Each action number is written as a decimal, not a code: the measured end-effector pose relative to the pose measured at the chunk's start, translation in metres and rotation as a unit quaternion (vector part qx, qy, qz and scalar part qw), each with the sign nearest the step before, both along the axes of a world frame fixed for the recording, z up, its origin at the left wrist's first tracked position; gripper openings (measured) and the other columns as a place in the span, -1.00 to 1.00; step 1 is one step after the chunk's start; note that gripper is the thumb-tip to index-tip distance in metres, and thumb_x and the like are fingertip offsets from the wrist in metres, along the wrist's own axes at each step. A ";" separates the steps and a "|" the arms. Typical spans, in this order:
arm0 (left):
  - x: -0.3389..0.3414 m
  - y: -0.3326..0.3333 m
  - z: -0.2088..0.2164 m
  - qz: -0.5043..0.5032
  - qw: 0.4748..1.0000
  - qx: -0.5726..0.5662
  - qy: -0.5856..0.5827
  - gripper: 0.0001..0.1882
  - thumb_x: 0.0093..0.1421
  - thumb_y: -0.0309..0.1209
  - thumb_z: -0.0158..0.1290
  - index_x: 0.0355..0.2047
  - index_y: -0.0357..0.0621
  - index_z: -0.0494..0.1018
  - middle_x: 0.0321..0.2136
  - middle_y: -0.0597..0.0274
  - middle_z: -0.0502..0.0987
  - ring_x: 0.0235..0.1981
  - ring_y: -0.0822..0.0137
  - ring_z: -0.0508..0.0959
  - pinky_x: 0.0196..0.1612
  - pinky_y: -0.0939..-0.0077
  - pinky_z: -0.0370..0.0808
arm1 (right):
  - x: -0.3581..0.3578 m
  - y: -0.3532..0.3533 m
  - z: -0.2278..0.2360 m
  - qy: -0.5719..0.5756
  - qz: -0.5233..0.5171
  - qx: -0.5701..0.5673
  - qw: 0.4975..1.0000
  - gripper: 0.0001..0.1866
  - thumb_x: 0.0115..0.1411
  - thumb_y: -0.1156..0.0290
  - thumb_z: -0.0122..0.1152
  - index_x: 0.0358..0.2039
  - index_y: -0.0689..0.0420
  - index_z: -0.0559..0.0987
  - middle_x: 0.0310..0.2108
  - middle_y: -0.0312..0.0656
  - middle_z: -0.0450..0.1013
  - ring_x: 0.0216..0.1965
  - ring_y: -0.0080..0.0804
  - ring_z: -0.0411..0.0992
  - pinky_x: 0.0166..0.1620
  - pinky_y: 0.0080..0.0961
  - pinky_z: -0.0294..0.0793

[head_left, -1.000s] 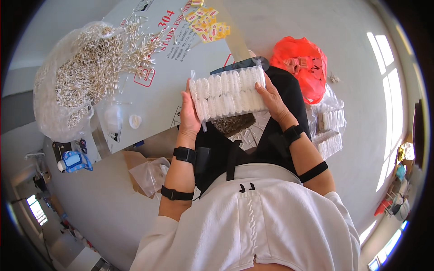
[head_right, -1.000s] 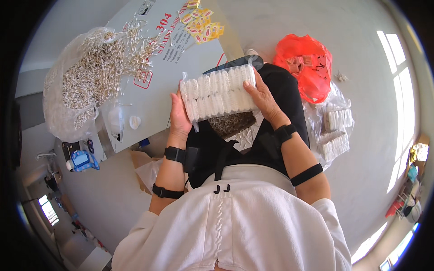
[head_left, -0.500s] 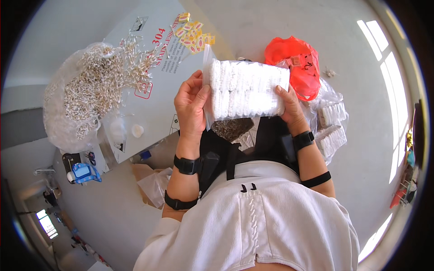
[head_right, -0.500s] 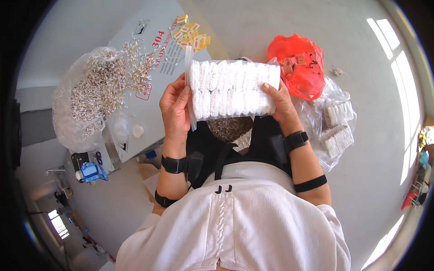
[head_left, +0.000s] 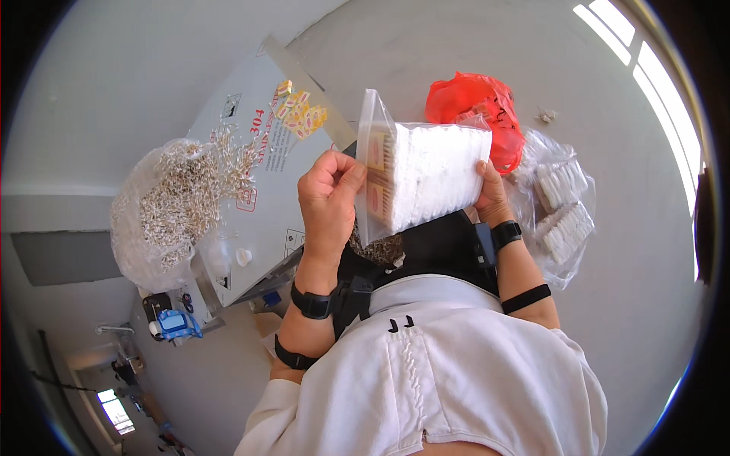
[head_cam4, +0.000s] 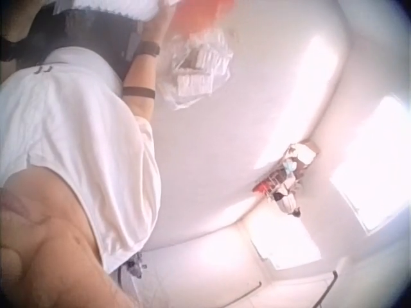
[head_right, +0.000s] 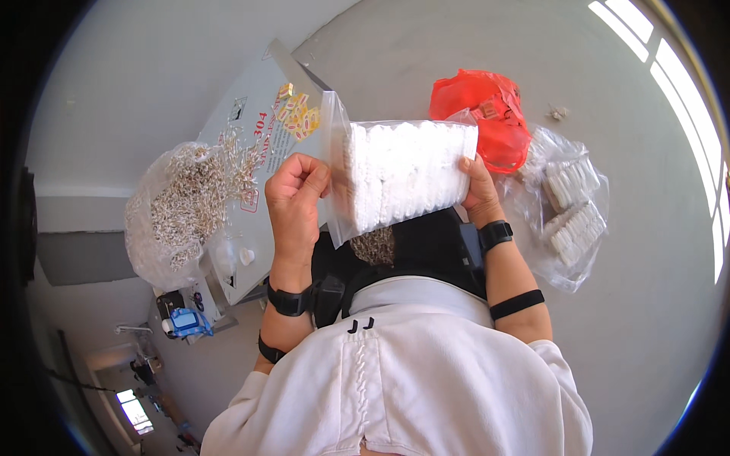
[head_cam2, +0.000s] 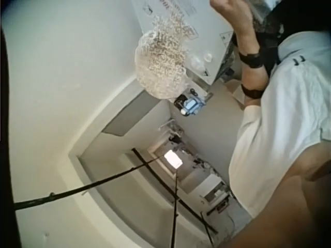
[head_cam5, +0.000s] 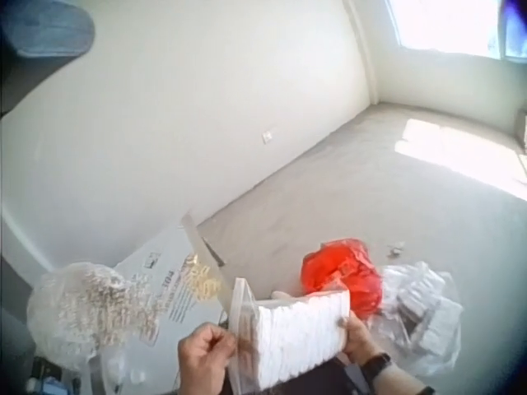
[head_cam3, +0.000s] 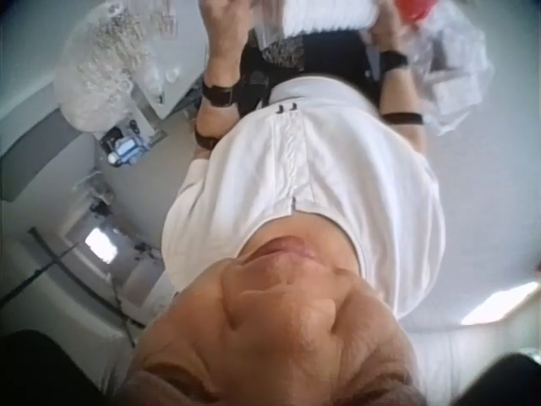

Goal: Packing small containers of cotton swabs into a larger plastic bag.

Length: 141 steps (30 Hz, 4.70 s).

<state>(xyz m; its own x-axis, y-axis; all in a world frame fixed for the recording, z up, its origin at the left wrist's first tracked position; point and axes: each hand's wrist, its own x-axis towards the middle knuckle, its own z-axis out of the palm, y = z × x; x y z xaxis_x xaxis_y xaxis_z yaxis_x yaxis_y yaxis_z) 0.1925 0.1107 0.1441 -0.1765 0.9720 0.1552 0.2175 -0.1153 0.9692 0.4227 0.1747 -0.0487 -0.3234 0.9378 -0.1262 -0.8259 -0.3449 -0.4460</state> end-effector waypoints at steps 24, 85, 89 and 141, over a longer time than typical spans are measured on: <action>0.085 0.050 -0.109 -0.391 0.850 -0.329 0.128 -0.58 0.29 -0.39 0.09 0.10 -0.34 0.39 -0.09 0.10 0.55 -0.11 0.33 0.56 0.01 0.53 0.49 | 0.180 -0.253 -0.155 0.026 -0.438 -0.331 0.836 -0.35 0.02 0.39 0.36 0.15 0.17 0.37 0.05 -0.12 0.45 0.08 -0.15 0.42 0.23 -0.16 0.35; 0.155 0.067 -0.099 -0.490 0.790 -0.309 0.201 -0.69 0.28 -0.43 0.10 -0.01 -0.30 0.46 -0.22 0.24 0.56 -0.23 0.49 0.52 -0.09 0.63 0.47 | 0.216 -0.318 -0.137 0.017 -0.529 -0.297 0.795 -0.21 -0.09 0.42 0.36 0.22 0.14 0.31 0.12 -0.12 0.40 0.15 -0.16 0.35 0.28 -0.16 0.28; 0.147 0.069 -0.113 -0.458 0.804 -0.315 0.213 -0.71 0.27 -0.45 0.10 -0.03 -0.32 0.47 -0.25 0.26 0.56 -0.24 0.50 0.50 -0.10 0.64 0.47 | 0.214 -0.240 -0.157 0.054 -0.567 -0.250 0.783 -0.28 -0.06 0.49 0.35 0.18 0.11 0.36 0.12 -0.19 0.41 0.16 -0.18 0.35 0.28 -0.16 0.27; 0.210 0.197 -0.124 -0.630 0.682 -0.110 0.356 -0.65 0.08 -0.46 0.17 -0.12 -0.33 0.43 -0.23 -0.06 0.50 -0.16 -0.08 0.50 -0.07 0.22 0.45 | 0.203 -0.030 -0.199 -0.517 -0.160 -0.145 0.828 -0.54 0.01 0.58 0.21 0.00 0.15 0.59 -0.55 -0.44 0.34 -0.55 -0.69 0.22 -0.47 -0.68 0.29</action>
